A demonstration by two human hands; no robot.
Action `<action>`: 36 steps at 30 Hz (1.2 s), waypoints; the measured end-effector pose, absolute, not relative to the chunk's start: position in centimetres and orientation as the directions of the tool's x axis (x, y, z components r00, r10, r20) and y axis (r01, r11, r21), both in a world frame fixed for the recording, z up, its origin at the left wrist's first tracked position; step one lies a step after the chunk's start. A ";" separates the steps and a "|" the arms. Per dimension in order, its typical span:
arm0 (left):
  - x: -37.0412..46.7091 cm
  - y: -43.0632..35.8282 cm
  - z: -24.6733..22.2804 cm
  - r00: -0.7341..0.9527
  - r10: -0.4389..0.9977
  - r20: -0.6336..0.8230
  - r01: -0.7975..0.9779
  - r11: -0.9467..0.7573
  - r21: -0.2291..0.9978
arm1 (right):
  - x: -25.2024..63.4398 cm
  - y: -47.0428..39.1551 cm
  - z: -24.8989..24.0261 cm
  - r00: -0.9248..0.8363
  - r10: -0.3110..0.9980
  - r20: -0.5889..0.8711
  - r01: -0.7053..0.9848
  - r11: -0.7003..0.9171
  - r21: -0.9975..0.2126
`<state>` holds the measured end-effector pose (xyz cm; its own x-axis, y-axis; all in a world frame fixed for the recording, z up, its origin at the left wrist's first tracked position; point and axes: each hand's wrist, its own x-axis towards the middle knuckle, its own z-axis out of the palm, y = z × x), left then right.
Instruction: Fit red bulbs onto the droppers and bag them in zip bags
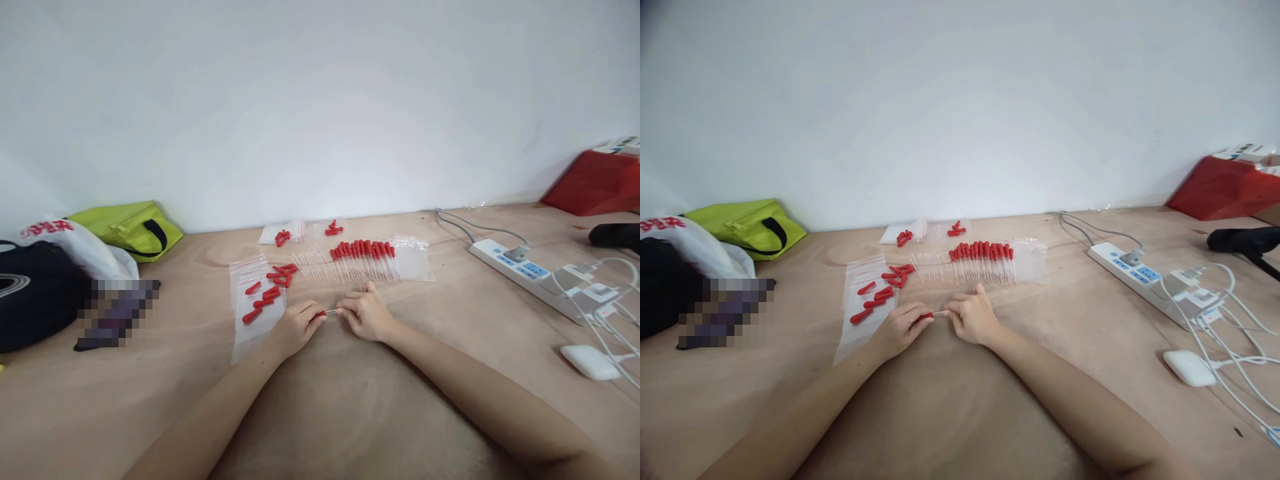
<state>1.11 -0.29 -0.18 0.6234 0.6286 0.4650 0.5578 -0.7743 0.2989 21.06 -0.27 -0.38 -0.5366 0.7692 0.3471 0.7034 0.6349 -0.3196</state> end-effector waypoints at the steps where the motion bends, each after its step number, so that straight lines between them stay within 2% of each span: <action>1: 1.2 -0.4 -0.1 0.626 0.634 0.454 0.554 -0.771 0.313 | 21.1 -0.3 -0.4 -0.545 0.764 0.346 0.692 0.643 -0.329; 7: 1.6 -0.4 0.0 0.614 0.651 0.447 0.542 -0.759 0.361 | 20.5 -0.5 -0.6 -0.518 0.779 0.354 0.678 0.626 -0.385; 16: 1.3 0.1 0.2 0.651 0.620 0.438 0.523 -0.784 0.334 | 19.9 -0.6 -0.5 -0.513 0.789 0.339 0.665 0.615 -0.424; 18: 0.8 0.5 0.2 0.654 0.611 0.445 0.540 -0.790 0.291 | 19.8 -0.5 -0.2 -0.531 0.777 0.337 0.668 0.629 -0.398; 21: 0.3 0.9 0.2 0.645 0.592 0.482 0.563 -0.796 0.224 | 19.7 -0.6 0.3 -0.558 0.759 0.336 0.701 0.648 -0.298; 25: 0.0 1.1 -0.1 0.537 0.624 0.567 0.617 -0.749 0.240 | 19.8 -0.5 0.8 -0.561 0.761 0.327 0.738 0.638 -0.218; 28: -0.1 1.1 -0.2 0.416 0.703 0.577 0.706 -0.650 0.282 | 20.5 0.6 0.9 -0.401 0.856 0.326 0.830 0.490 -0.268; 31: -0.2 1.2 -0.5 0.470 0.730 0.497 0.698 -0.652 0.298 | 21.7 2.8 0.9 -0.074 0.950 0.304 0.908 0.191 -0.373; 33: -0.2 1.3 -0.6 0.502 0.734 0.458 0.684 -0.661 0.309 | 22.3 4.6 0.8 0.105 0.953 0.285 0.905 0.027 -0.425; 36: -0.1 1.4 -0.7 0.495 0.753 0.433 0.689 -0.644 0.332 | 22.6 6.9 0.7 0.253 0.927 0.275 0.873 -0.096 -0.479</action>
<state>-0.08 1.38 -0.73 0.4952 0.7530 0.4333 0.6892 -0.6441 0.3317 22.56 6.93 0.67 0.2532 0.9274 0.2755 0.8728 -0.0962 -0.4786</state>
